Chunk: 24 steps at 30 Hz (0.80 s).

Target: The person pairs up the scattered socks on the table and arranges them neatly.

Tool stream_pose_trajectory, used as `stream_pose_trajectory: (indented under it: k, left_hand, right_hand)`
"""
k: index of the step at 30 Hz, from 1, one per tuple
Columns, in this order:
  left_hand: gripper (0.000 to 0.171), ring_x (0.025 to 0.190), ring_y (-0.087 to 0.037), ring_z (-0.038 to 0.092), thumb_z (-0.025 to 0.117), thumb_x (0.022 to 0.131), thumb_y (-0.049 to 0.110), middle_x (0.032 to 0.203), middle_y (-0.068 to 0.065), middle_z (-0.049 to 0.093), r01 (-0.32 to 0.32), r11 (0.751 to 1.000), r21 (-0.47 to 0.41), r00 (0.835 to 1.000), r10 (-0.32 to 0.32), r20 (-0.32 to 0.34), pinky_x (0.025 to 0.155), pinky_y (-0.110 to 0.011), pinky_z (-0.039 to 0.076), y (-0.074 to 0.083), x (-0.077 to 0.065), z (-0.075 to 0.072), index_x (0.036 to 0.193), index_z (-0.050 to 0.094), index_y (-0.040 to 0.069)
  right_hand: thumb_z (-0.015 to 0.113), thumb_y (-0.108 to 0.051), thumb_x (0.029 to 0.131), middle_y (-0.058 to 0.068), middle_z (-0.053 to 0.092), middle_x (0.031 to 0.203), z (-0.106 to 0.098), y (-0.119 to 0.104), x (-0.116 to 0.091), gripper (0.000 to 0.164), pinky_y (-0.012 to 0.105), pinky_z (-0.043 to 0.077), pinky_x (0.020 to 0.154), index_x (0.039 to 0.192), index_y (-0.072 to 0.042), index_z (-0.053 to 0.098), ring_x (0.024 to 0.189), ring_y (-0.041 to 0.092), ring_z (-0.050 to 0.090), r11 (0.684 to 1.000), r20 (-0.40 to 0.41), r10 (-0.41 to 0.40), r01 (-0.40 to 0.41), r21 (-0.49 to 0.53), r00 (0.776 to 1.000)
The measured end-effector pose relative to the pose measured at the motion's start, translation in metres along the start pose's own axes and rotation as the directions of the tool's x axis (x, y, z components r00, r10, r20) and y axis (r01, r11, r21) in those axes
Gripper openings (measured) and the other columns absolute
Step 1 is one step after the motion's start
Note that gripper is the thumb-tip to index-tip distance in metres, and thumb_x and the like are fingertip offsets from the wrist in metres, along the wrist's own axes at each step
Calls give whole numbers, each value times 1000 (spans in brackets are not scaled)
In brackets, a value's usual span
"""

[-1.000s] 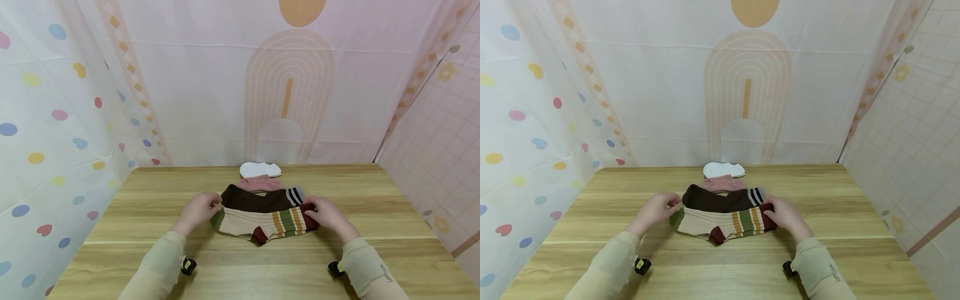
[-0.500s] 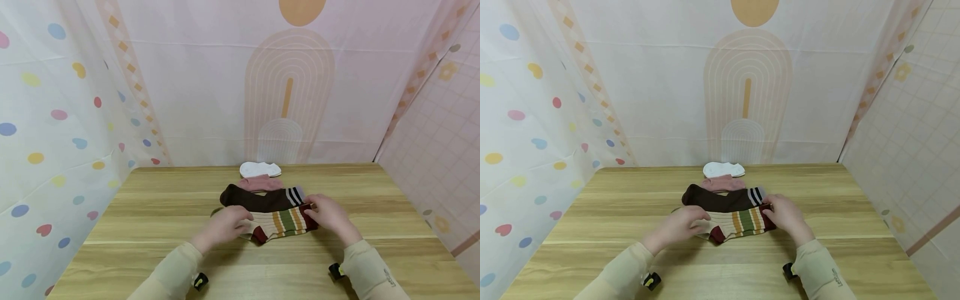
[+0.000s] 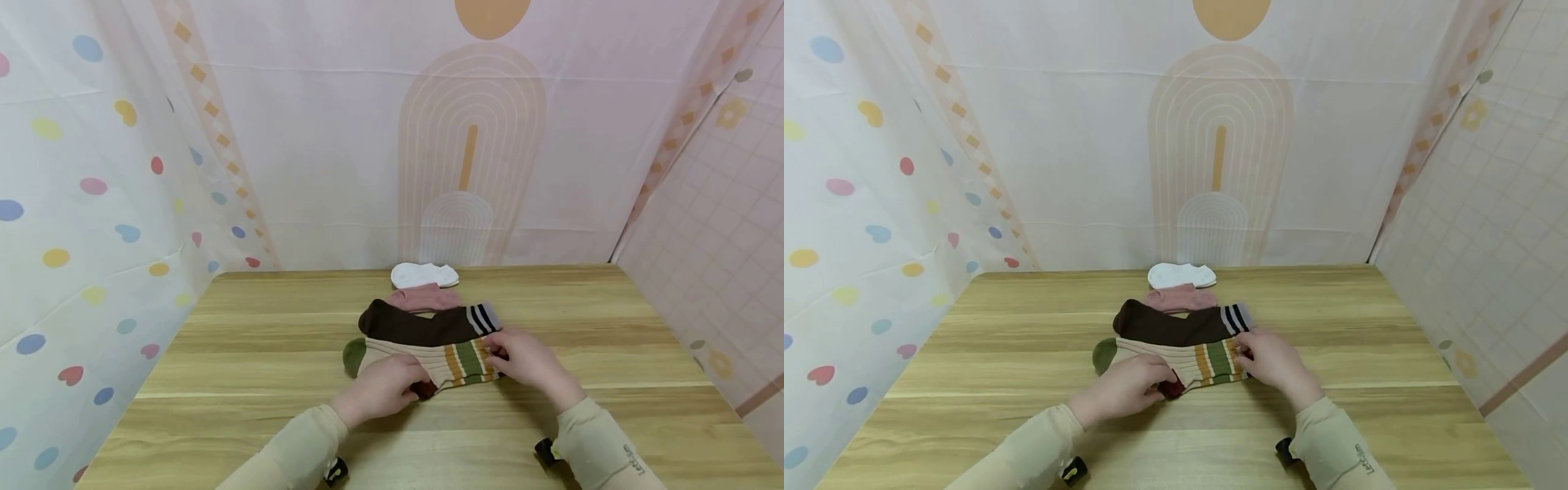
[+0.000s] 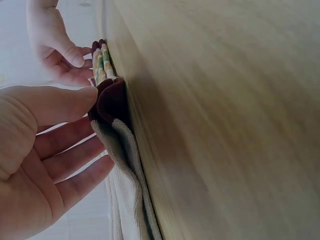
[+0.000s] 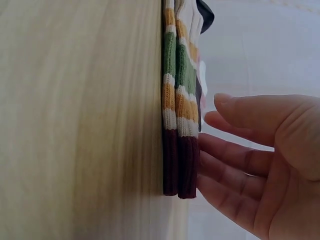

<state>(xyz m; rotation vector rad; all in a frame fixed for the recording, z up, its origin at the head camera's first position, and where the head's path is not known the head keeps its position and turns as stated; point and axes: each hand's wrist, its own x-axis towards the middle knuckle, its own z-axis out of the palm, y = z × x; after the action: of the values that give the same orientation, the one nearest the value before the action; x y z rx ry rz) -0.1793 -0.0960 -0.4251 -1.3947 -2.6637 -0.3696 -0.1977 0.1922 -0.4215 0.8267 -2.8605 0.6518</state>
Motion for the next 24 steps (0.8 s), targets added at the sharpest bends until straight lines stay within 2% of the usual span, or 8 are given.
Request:
stream_pose_trajectory:
  k: [9, 17, 24]
  left_hand:
    - [18, 81, -6, 59, 79, 77, 3, 87, 4, 62, -21, 1000, -21, 999, 22, 34, 76, -22, 49, -3, -1, 4, 91, 73, 12]
    - [16, 80, -8, 57, 80, 77, 8, 85, 6, 60, -39, 999, 28, 995, 36, 89, 77, -22, 48, 3, -1, 2, 90, 74, 14]
    - [16, 80, -9, 58, 81, 76, 8, 84, 6, 60, -48, 998, 30, 995, 46, 83, 77, -21, 48, 2, -3, 4, 89, 74, 14]
  right_hand:
    - [75, -12, 87, 4, 65, 96, 0, -1, -2, 20, 38, 52, 73, 106, -6, 73, 84, 20, 63, 998, 32, -37, 39, -57, 999]
    - [76, -12, 86, 4, 63, 96, 1, 2, -2, 17, 39, 52, 75, 103, -8, 75, 86, 23, 61, 980, 50, -159, 164, -111, 986]
    - [76, -10, 85, 3, 62, 94, 2, 2, -4, 14, 39, 52, 76, 99, -10, 75, 85, 22, 60, 979, 39, -168, 172, -109, 985]
